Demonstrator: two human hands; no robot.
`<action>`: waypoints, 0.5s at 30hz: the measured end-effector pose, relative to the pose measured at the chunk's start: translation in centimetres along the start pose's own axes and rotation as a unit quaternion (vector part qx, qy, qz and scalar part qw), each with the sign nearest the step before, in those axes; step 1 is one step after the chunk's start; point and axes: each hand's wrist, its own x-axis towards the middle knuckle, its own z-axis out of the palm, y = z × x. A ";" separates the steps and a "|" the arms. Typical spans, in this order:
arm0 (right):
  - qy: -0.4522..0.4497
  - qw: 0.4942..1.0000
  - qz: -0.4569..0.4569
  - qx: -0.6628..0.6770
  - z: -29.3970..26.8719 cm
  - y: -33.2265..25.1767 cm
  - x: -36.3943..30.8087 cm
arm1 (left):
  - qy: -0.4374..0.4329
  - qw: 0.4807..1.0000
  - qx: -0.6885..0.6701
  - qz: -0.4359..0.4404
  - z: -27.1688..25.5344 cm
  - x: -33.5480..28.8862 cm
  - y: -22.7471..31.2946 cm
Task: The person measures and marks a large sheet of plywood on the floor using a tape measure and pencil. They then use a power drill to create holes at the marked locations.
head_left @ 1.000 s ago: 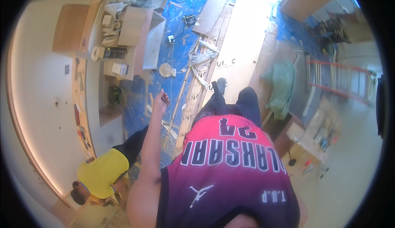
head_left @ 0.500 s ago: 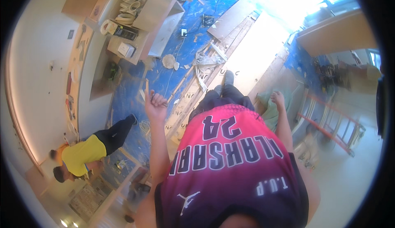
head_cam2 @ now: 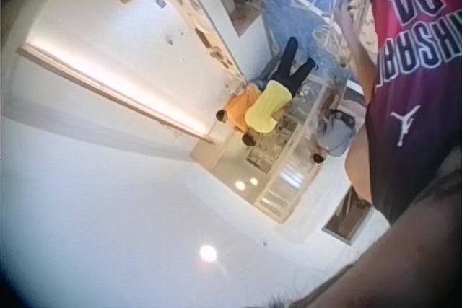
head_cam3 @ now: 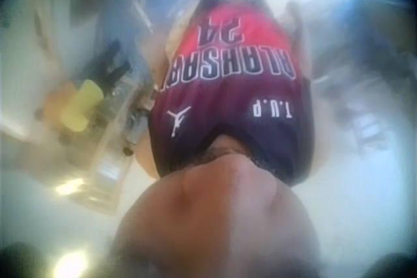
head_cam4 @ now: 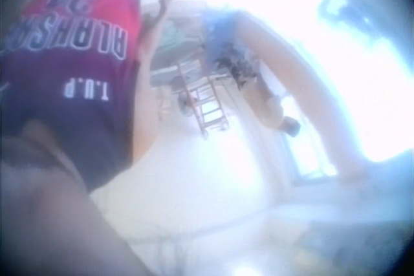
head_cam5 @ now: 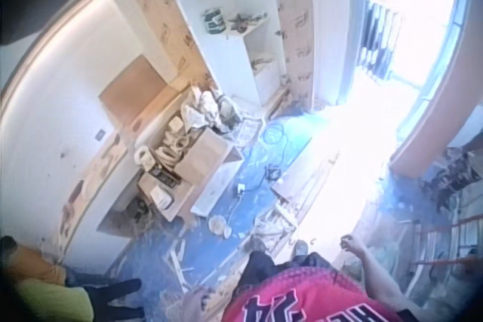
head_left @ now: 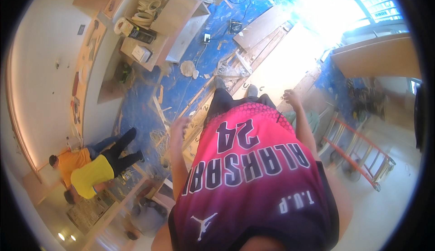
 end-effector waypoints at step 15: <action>0.064 0.997 -0.023 0.038 5.7 -7.4 -4.7 | -0.117 0.949 -0.293 -0.009 -3.1 14.6 9.9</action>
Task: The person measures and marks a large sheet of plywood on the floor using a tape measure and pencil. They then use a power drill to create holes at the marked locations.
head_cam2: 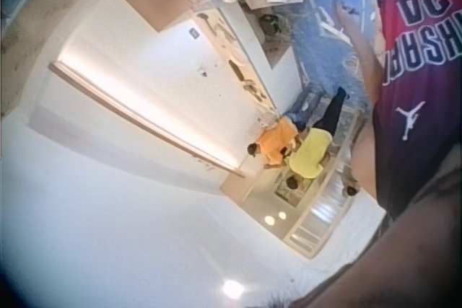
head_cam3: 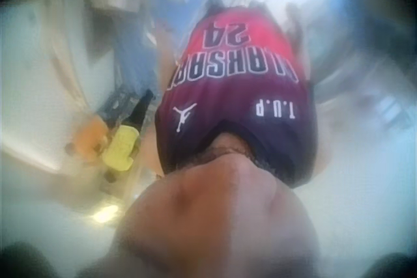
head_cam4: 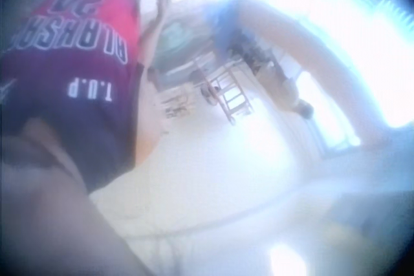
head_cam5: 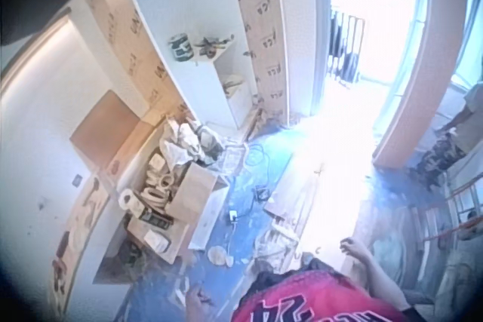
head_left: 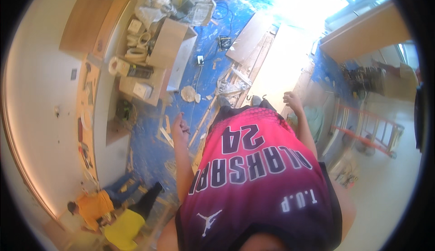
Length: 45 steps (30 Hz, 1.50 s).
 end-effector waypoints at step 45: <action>-0.133 0.986 0.044 -0.085 -19.8 -42.0 31.4 | -0.073 0.865 0.461 -0.185 32.8 31.6 3.2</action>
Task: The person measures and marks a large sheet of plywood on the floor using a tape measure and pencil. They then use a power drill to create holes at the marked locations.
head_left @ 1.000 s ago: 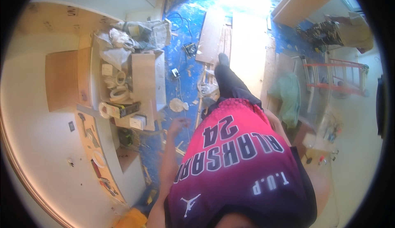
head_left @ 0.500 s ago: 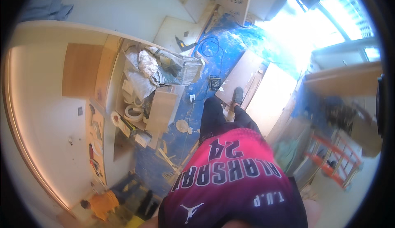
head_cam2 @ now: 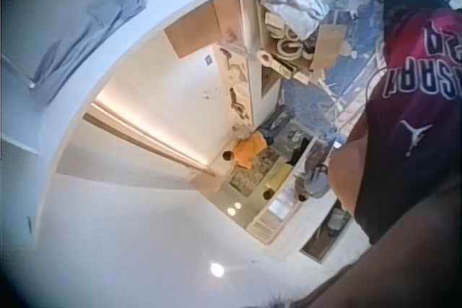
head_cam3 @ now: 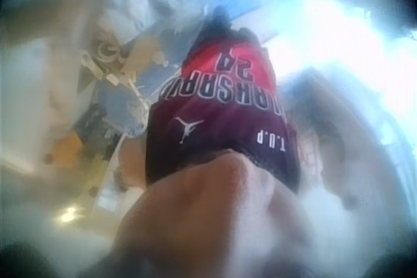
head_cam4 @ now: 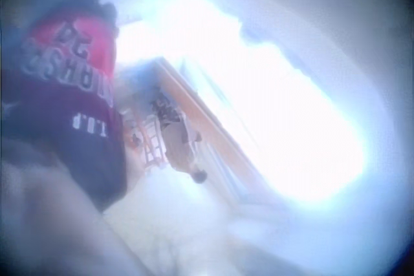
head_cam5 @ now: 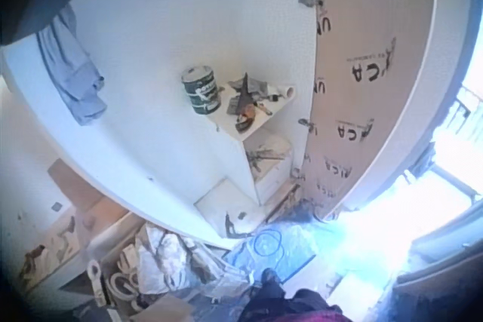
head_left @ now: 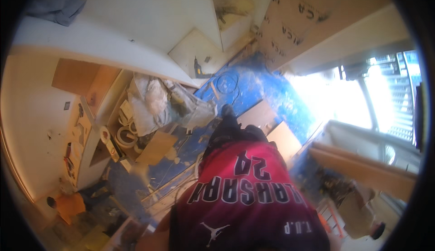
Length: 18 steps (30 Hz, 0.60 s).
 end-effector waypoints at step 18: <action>-0.145 0.771 -0.330 -0.525 -19.5 -30.0 45.3 | 0.031 0.990 -0.106 0.092 30.2 13.5 16.7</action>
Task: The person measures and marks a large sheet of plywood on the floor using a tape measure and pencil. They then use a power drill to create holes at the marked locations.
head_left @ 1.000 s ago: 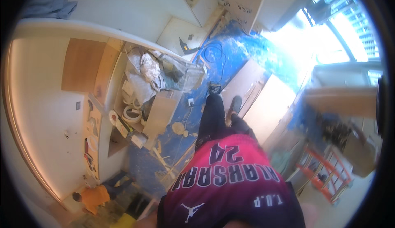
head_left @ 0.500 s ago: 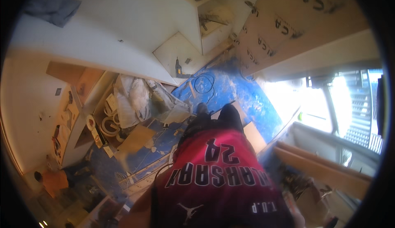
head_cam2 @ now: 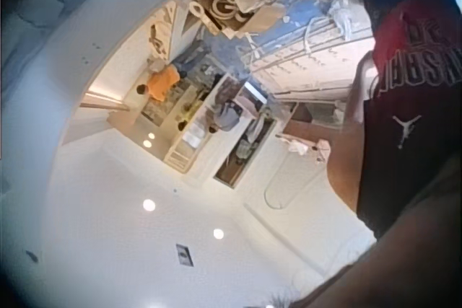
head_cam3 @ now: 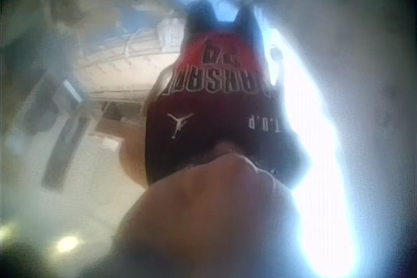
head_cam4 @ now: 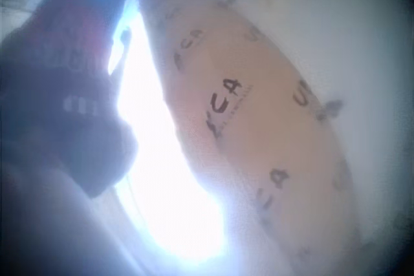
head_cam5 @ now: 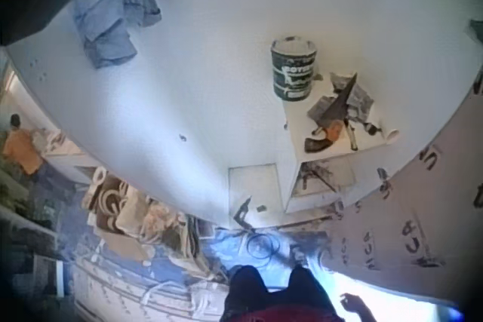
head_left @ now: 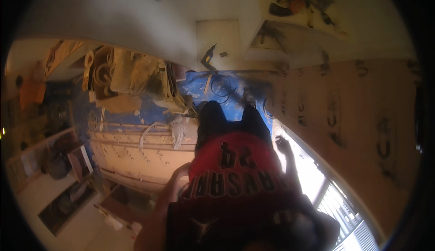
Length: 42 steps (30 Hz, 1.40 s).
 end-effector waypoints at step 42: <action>-0.209 0.952 -0.223 -0.030 21.6 -14.3 53.1 | 0.352 0.590 -0.727 -0.025 -4.9 25.1 24.2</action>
